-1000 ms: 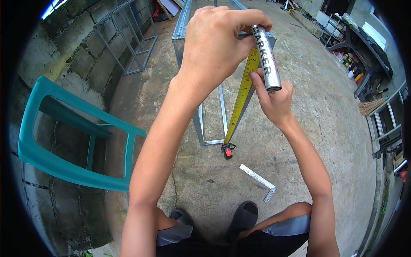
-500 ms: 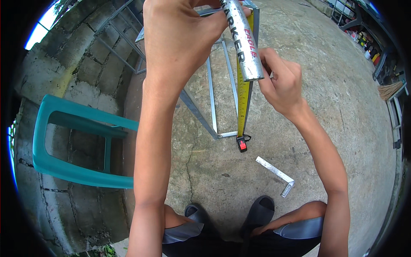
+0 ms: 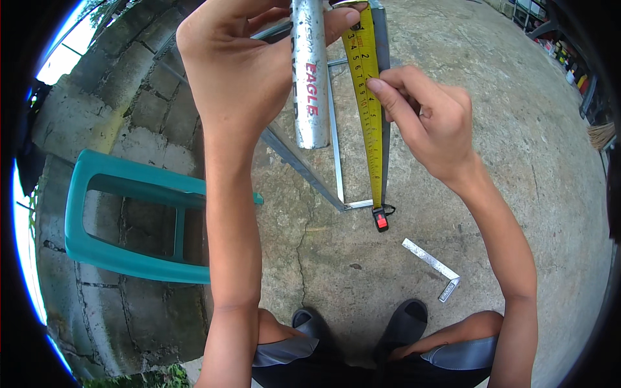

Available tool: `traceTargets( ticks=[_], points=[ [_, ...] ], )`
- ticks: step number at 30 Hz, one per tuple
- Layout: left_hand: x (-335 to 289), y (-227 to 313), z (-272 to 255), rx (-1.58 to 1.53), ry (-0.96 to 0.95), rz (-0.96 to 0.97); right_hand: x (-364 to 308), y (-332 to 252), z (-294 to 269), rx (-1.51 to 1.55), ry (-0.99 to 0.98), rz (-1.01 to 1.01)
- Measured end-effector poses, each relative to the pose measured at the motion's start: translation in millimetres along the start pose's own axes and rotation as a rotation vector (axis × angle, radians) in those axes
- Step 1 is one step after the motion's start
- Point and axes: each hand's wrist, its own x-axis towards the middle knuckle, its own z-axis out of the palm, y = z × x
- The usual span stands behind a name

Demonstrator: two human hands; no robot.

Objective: Using a tape measure and a marker to mark specific lengths on a metal frame structure.

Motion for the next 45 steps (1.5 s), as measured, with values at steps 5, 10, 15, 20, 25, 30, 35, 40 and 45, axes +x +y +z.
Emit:
traceTargets(
  ticks=[5, 10, 15, 20, 25, 30, 35, 40, 45],
  points=[
    [-9, -14, -19, -0.039, -0.112, 0.073, -6, -3, 1, -0.011, -0.048, -0.047],
    [-13, -9, -20, 0.047, -0.204, 0.129, -10, -1, -3, -0.030, -0.070, -0.086],
    [-12, 5, -3, 0.076, -0.072, 0.046, -15, 5, -4, 0.023, -0.073, 0.024],
    [-15, -12, -3, -0.038, -0.037, 0.041, -14, 3, -3, 0.049, -0.067, 0.065],
    [-15, -9, -6, 0.020, -0.060, 0.032, -15, 3, 2, 0.112, -0.043, 0.122],
    [-17, -11, -7, 0.040, -0.038, 0.113, -15, 5, 3, 0.154, -0.035, 0.138],
    [-20, -6, -19, -0.121, -0.149, 0.126, -16, 4, 3, 0.154, -0.043, 0.139],
    [-33, 1, -26, -0.027, -0.050, 0.133, -15, 4, 11, 0.171, -0.009, 0.110],
    [-62, 17, -20, 0.062, -0.198, 0.095, -12, 3, 11, 0.182, 0.002, 0.148]
  ],
)
